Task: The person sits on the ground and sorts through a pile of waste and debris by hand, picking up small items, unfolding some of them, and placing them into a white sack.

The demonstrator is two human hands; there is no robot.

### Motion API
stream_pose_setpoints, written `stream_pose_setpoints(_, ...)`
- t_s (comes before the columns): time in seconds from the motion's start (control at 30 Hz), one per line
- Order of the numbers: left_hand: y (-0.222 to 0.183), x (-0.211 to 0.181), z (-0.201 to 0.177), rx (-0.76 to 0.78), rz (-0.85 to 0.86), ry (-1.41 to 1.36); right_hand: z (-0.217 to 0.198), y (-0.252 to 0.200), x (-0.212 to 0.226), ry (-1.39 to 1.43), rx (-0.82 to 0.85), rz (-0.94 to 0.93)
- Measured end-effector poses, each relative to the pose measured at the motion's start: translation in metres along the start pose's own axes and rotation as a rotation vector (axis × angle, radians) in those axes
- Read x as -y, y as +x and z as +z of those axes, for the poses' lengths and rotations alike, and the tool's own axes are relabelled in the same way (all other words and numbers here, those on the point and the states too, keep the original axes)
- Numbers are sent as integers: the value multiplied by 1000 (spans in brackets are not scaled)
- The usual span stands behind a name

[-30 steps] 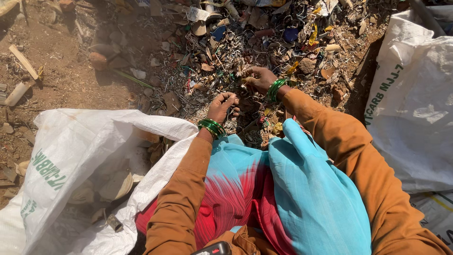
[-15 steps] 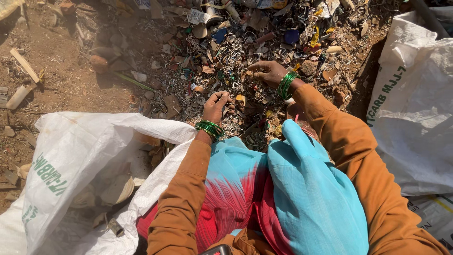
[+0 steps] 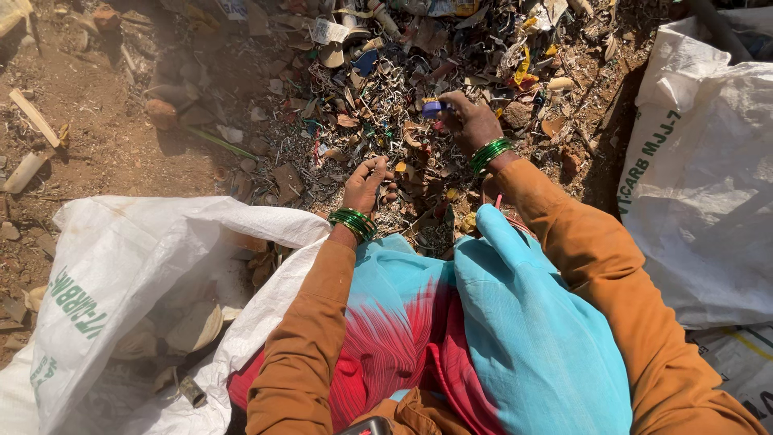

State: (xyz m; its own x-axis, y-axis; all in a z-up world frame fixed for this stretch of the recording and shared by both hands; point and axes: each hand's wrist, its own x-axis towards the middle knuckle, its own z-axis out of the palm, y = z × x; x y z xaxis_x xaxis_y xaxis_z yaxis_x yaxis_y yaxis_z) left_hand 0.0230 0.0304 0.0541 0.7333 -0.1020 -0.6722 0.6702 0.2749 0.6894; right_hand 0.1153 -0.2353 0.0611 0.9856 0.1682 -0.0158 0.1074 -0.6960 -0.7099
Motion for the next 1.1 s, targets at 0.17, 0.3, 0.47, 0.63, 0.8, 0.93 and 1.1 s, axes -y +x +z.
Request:
stream_pose_setpoints(0.17, -3, 5, 9, 64, -21, -35, 32, -72, 63, 501, 236, -4)
stream_pose_setpoints(0.3, -2, 10, 11, 109, 2, -26, 39, -86, 67, 598, 298, 17)
stream_pose_setpoints(0.47, -4, -3, 4, -221, 2, 443, 3, -40, -16, -137, 27, 333)
stream_pose_setpoints(0.63, -10, -9, 13, 24, -65, 392, -31, -16, -94, -462, 104, 377)
stream_pose_setpoints(0.8, -11, -3, 12, 143, -108, 342, 8, -57, -44, 60, 177, 296)
stream_pose_setpoints(0.93, -8, 5, 7, 96, 427, 823, 18, -89, 20, 298, 236, 96)
stream_pose_setpoints(1.1, -5, 11, 13, -26, 236, 903, 26, -75, 54, 795, 365, 111)
